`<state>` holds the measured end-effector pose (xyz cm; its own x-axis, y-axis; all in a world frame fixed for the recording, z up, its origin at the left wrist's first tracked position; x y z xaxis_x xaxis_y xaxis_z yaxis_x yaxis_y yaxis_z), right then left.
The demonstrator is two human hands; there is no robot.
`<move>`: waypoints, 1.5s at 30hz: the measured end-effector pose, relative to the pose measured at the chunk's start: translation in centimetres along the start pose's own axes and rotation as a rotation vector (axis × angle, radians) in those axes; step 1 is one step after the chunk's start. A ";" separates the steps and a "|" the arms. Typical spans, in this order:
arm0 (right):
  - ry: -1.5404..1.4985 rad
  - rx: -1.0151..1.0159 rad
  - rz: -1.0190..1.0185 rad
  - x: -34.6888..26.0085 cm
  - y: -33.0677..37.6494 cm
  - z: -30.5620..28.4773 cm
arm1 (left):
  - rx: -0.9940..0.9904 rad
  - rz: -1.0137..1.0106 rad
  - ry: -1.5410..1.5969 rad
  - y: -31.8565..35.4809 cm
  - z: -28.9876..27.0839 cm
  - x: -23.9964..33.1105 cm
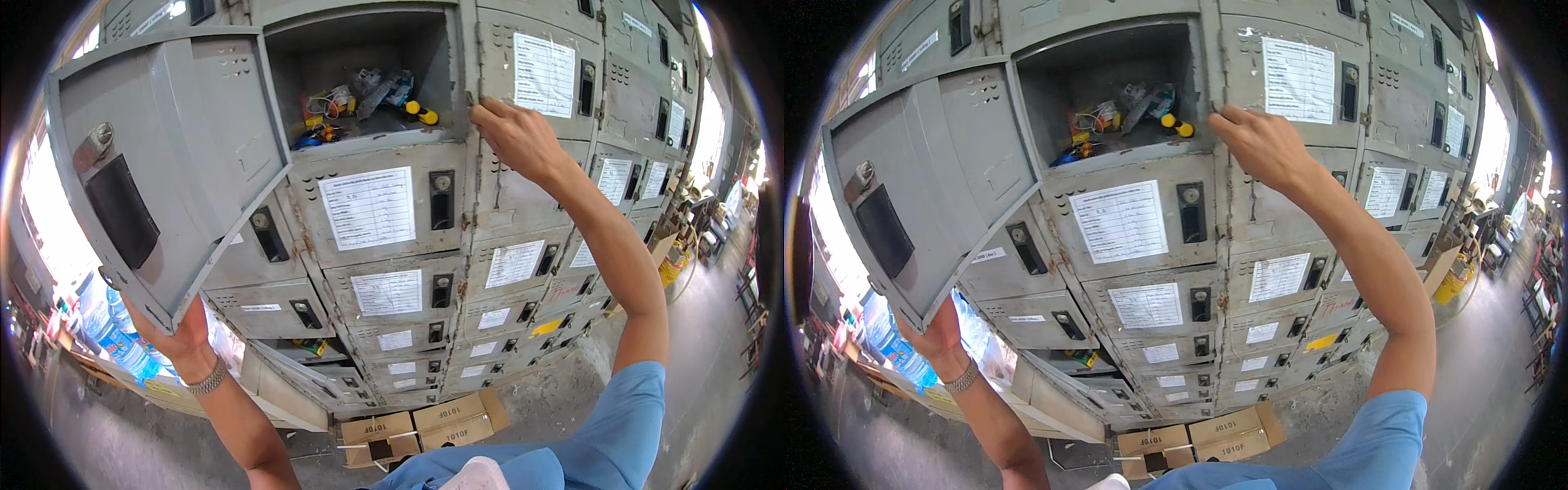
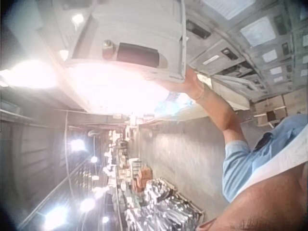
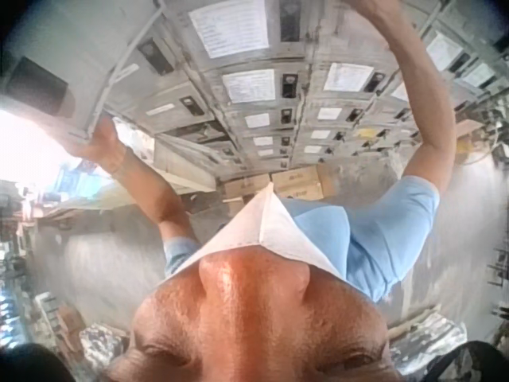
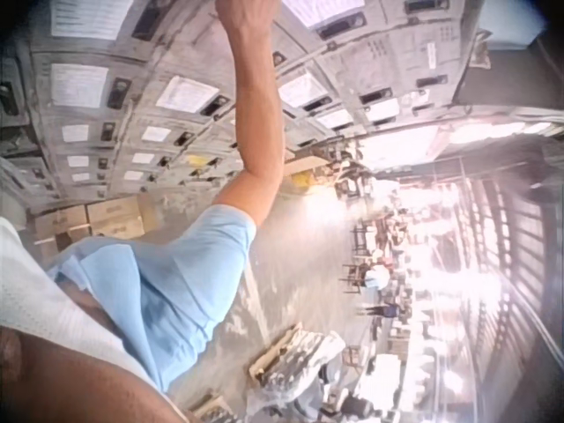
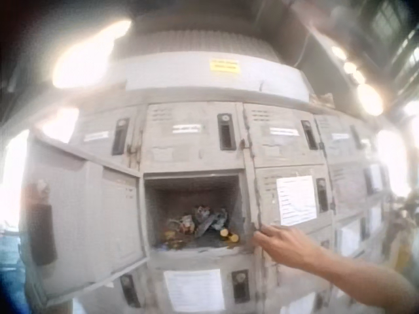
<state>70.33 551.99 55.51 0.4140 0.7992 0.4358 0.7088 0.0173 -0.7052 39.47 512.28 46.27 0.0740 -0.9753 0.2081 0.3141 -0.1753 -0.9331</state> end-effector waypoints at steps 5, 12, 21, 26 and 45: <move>-0.475 0.366 -0.021 2.0 -0.9 -4.6 | -0.193 -0.111 0.256 -2.6 8.4 -4.2; -0.883 0.593 0.100 8.1 5.0 -7.9 | -0.085 0.108 -0.555 -8.7 25.2 -17.5; -0.551 0.206 -0.166 2.8 1.5 -5.8 | 0.140 0.450 -0.820 -12.2 24.4 -28.8; -0.326 0.099 -0.245 2.5 -0.4 -3.0 | 0.123 0.506 -0.836 -11.7 24.3 -28.8; -0.864 0.174 0.398 1.0 16.6 4.3 | 0.305 0.114 -0.671 9.9 18.3 -2.8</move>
<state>80.07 555.63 41.86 -0.0070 0.9308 -0.3655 0.4842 -0.3167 -0.8156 59.69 515.77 41.82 0.6526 -0.6768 0.3407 0.5117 0.0621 -0.8569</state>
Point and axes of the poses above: each hand's wrist, its own y-axis away from the middle knuckle, its own z-axis out of the palm, x = y × z, the point moved 8 cm from there along -y, towards the middle knuckle, and after that the axes turned 5 degrees about -x, right-handed, at the moved point
